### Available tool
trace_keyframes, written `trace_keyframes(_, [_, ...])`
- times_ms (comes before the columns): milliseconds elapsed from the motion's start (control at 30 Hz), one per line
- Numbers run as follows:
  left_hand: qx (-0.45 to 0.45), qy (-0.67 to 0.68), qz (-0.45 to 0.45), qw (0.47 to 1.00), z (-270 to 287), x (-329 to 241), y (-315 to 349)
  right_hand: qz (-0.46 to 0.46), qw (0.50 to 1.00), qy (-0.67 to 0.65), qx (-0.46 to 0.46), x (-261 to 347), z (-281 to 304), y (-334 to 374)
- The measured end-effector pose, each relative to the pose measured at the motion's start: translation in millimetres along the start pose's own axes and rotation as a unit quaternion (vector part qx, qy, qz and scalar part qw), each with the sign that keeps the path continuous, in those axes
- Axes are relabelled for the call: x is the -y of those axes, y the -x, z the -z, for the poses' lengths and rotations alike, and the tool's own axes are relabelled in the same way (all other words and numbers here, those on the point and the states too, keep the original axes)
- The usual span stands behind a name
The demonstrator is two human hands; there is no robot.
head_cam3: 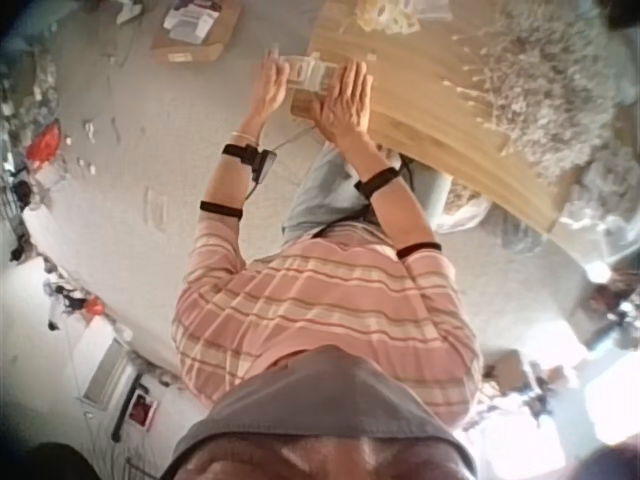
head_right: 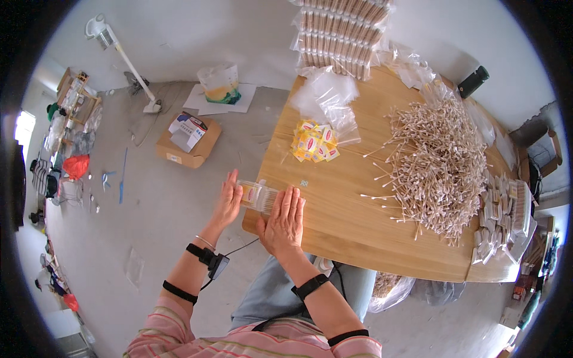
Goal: Packaging cotton swabs into small plastic bags.
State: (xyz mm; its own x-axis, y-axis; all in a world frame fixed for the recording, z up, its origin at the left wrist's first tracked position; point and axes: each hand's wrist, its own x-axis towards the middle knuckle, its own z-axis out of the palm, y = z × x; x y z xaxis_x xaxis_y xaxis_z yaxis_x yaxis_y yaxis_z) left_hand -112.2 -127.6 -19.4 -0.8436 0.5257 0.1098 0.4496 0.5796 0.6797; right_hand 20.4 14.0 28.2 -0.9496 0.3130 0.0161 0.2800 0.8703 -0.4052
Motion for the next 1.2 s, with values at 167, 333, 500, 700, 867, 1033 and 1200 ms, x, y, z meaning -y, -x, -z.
trace_keyframes(167, [0.086,0.25,0.079,0.961,-8.8,11.8,-4.8,-0.003,1.0,-0.005,0.005,3.5,-0.5,-1.1])
trace_keyframes(333, [0.093,0.35,0.101,0.927,-9.9,4.3,-6.2,0.003,1.0,-0.01,-0.002,12.2,-5.0,-5.6])
trace_keyframes(500, [0.078,0.385,0.096,0.914,-9.7,3.0,-3.7,-0.01,1.0,-0.016,0.001,28.2,-10.3,-13.1])
trace_keyframes(700, [0.074,0.375,0.068,0.922,-8.4,3.0,-2.5,-0.013,1.0,0.011,0.002,31.0,-9.2,-13.8])
trace_keyframes(867, [0.042,0.39,0.062,0.918,-4.9,-0.2,-3.9,-0.015,1.0,0.004,-0.011,30.6,-12.5,-12.7])
trace_keyframes(1033, [0.077,0.397,0.07,0.912,-6.4,8.1,-2.2,-0.018,1.0,-0.001,-0.012,30.1,-15.1,-12.6])
trace_keyframes(1200, [0.095,0.489,0.125,0.858,-18.2,6.8,-2.4,-0.007,0.999,-0.031,-0.036,27.9,-14.3,-12.4])
